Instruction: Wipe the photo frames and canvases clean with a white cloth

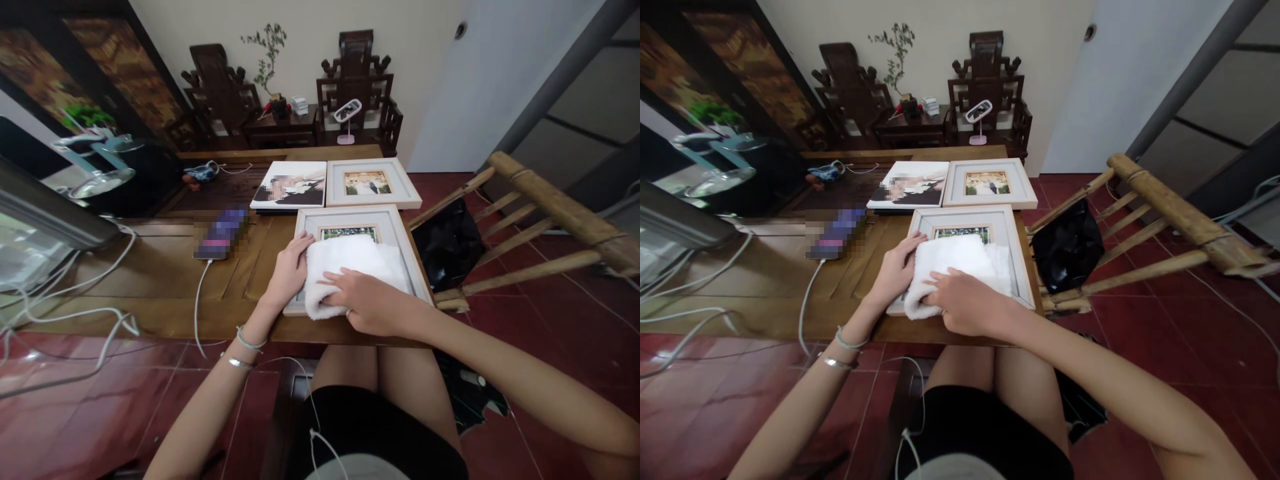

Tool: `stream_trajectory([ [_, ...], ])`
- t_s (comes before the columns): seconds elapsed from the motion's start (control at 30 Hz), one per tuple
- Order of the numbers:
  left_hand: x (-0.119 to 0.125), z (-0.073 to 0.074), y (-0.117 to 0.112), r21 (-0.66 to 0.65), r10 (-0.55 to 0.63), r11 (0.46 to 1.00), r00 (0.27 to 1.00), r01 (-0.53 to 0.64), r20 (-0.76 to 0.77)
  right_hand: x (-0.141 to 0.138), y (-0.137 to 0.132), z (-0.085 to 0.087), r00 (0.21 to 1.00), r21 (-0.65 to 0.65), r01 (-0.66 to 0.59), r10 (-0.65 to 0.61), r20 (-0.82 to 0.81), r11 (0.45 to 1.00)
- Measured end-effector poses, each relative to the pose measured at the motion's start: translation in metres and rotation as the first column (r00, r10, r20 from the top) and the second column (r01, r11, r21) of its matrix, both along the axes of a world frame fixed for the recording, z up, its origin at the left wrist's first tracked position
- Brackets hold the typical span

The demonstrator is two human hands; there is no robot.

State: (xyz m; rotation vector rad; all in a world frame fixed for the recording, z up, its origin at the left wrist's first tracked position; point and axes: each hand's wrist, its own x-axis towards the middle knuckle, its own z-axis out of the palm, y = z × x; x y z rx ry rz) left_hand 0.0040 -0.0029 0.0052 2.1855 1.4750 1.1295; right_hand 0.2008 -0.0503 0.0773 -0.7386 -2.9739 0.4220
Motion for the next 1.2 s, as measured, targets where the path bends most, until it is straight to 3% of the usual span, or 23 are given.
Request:
stream_trajectory([
  [0.23,0.0,-0.001,0.0,0.047,-0.002,0.999,1.0,0.001,0.007,0.043,-0.012,0.036,0.989,-0.098,0.103,-0.092,0.116,0.99],
  [0.33,0.001,-0.002,0.0,0.055,0.007,0.998,1.0,-0.007,0.005,0.055,-0.011,0.043,0.985,-0.144,0.114,-0.093,0.146,0.983],
  [0.43,0.002,-0.002,0.0,0.055,0.016,0.998,1.0,-0.016,0.0,0.042,-0.008,0.034,0.993,-0.125,0.06,-0.047,0.107,0.99],
  [0.6,-0.001,0.001,-0.001,0.01,0.012,1.0,1.0,-0.012,-0.004,-0.001,-0.012,0.011,0.998,0.032,-0.045,0.044,0.033,0.998],
  [0.7,-0.002,0.001,-0.001,0.003,-0.002,1.0,1.0,0.002,-0.026,0.006,-0.019,0.01,0.997,0.086,-0.05,0.045,0.063,0.995],
  [0.83,-0.003,0.001,0.0,0.006,-0.015,1.0,0.997,0.015,-0.07,0.059,-0.034,0.016,0.984,0.158,0.086,-0.109,0.144,0.984],
  [0.97,-0.002,0.002,0.0,-0.004,-0.031,1.0,0.994,0.031,-0.104,0.101,-0.045,0.017,0.923,0.265,0.232,-0.298,0.245,0.936],
  [1.07,-0.003,0.003,0.0,-0.007,-0.043,0.999,0.992,0.043,-0.121,0.101,-0.039,0.017,0.879,0.328,0.296,-0.39,0.273,0.897],
  [1.2,-0.004,0.004,0.0,-0.007,-0.057,0.998,0.99,0.057,-0.128,0.089,-0.007,0.017,0.847,0.377,0.34,-0.455,0.275,0.861],
])
